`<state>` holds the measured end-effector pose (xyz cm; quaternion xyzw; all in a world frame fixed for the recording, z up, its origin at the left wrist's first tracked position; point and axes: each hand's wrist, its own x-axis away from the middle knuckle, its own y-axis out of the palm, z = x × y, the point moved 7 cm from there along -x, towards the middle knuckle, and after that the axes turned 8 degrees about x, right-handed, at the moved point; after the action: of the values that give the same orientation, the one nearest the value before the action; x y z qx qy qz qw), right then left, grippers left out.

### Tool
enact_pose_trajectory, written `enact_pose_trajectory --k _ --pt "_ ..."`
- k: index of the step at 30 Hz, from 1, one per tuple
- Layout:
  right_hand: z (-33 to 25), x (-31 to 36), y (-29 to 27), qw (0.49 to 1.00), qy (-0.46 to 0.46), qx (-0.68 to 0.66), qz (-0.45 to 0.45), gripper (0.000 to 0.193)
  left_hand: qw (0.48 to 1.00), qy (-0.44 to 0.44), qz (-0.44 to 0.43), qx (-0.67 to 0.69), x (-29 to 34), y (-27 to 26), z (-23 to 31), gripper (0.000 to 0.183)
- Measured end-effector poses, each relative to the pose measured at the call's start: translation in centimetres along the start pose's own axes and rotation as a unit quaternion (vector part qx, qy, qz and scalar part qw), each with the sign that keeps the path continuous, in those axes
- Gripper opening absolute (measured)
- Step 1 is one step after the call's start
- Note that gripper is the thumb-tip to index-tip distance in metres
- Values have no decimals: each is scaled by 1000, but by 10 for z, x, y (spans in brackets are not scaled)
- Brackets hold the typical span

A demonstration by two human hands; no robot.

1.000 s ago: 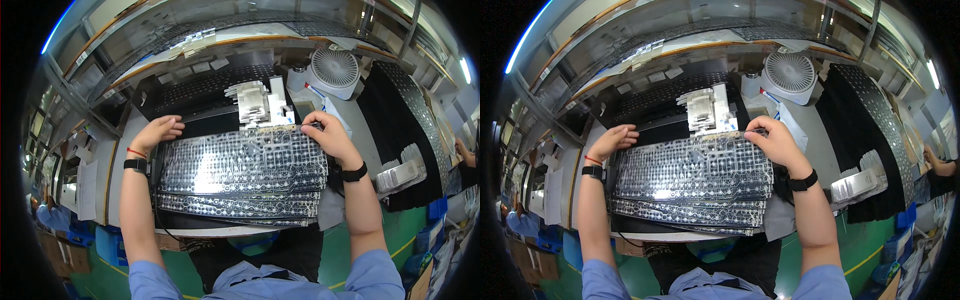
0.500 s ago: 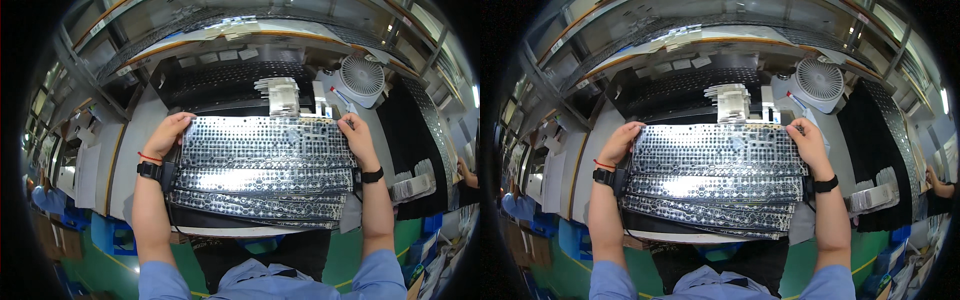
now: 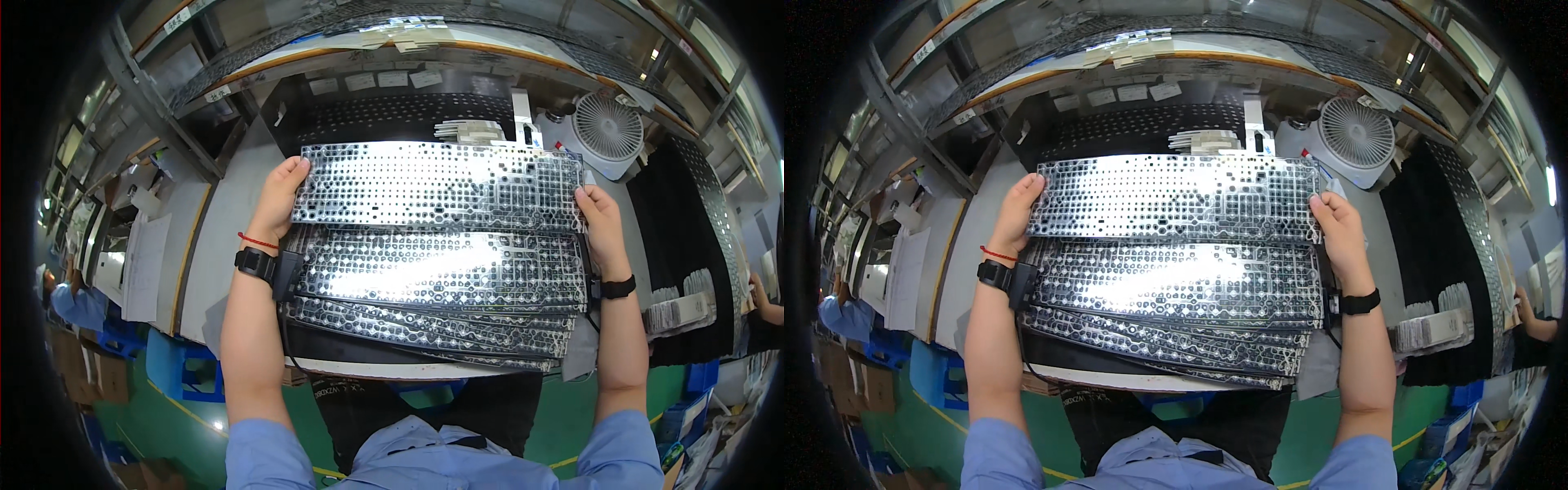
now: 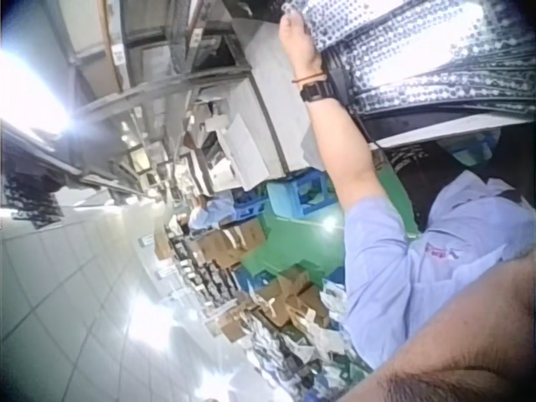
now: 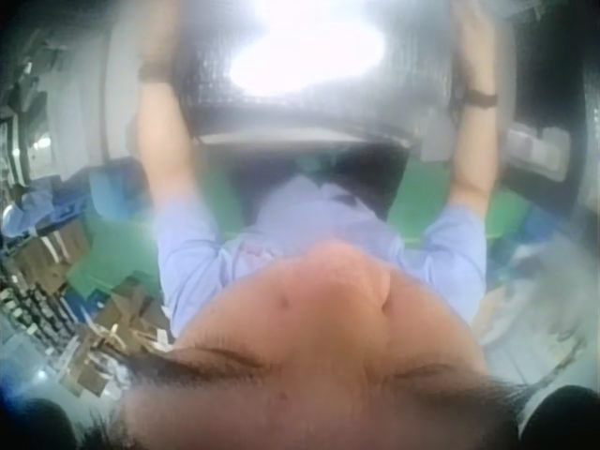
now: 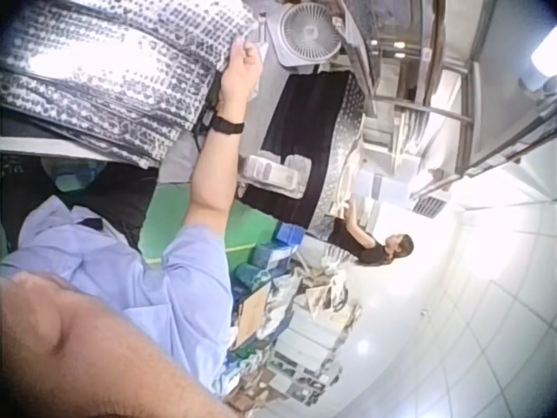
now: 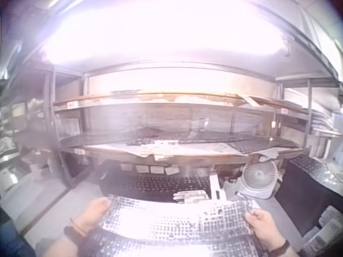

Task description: Inspecting and sorting metal or plastic mesh-like components at an assembly station.

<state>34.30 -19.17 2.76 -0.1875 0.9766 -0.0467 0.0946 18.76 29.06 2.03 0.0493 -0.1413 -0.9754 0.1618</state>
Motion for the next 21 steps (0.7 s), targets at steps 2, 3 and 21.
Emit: enact_pose_trajectory --k 2,3,21 --pt "0 1 0 1000 -4 -11 11 17 1000 9 17 8 0 -1 1 19" --pt "-1 2 0 1000 -6 -16 17 17 1000 13 25 12 1 1 2 19" --pt "-31 13 -11 992 -106 7 68 17 996 78 45 1 10 10 19 22"
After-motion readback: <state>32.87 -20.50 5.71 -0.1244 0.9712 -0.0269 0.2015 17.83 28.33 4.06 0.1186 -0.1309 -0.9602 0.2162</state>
